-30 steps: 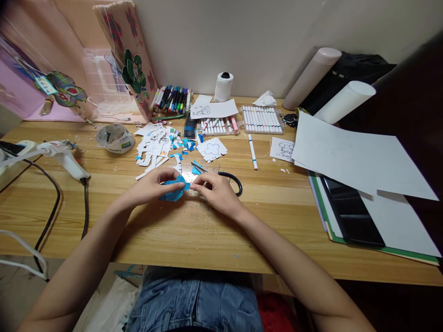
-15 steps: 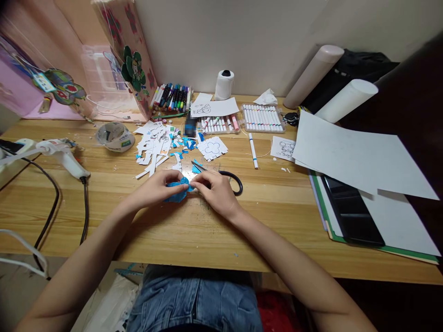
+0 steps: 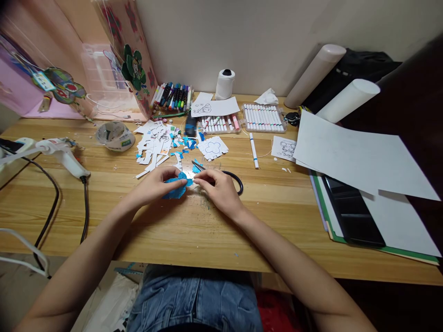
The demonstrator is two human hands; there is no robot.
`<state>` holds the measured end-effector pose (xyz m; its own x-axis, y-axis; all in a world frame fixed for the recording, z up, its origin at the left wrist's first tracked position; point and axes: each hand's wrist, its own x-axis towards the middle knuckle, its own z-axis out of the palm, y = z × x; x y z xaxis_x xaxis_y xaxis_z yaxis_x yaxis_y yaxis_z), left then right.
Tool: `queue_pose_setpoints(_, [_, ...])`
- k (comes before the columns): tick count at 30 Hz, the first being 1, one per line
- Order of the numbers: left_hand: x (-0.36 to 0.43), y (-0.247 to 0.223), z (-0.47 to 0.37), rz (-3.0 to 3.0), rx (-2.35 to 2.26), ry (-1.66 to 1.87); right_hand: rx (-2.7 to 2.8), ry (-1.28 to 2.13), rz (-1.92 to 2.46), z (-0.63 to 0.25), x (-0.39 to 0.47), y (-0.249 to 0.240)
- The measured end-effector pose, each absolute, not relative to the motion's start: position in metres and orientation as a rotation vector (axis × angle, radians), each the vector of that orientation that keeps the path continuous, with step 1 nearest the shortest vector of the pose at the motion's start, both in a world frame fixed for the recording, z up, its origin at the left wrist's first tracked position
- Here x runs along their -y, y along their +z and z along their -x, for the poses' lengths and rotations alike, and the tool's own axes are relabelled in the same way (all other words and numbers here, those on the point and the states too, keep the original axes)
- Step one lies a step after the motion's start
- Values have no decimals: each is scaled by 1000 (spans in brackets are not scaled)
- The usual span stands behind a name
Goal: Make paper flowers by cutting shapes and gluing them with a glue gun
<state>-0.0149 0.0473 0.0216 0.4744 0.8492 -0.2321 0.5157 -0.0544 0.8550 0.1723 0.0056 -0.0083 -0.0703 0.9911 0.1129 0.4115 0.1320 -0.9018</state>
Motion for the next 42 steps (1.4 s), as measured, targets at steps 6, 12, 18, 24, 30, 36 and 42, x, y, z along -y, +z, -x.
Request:
queue_pose_setpoints(6, [-45, 18, 14, -1828, -1114, 414, 1759, 790, 1345, -168, -4, -1])
queue_pose_setpoints(12, [-44, 17, 16, -1918, -1077, 317, 1952, 715, 1285, -171, -3, 3])
queue_pose_setpoints(18, [-46, 20, 19, -1877, -1082, 267, 1890, 755, 1343, -173, -4, 4])
queue_pose_setpoints(24, [-49, 22, 21, -1797, -1120, 343, 1762, 854, 1392, -177, -6, 3])
queue_pose_setpoints(30, [-48, 27, 16, -1709, -1160, 389, 1777, 983, 1336, -170, -2, -2])
queue_pose_setpoints(36, [-46, 33, 12, -1589, -1126, 400, 1630, 1117, 1319, -167, 0, -5])
queue_pose_setpoints(42, [-45, 28, 12, -1499, -1110, 437, 1612, 1247, 1281, -168, -3, -3])
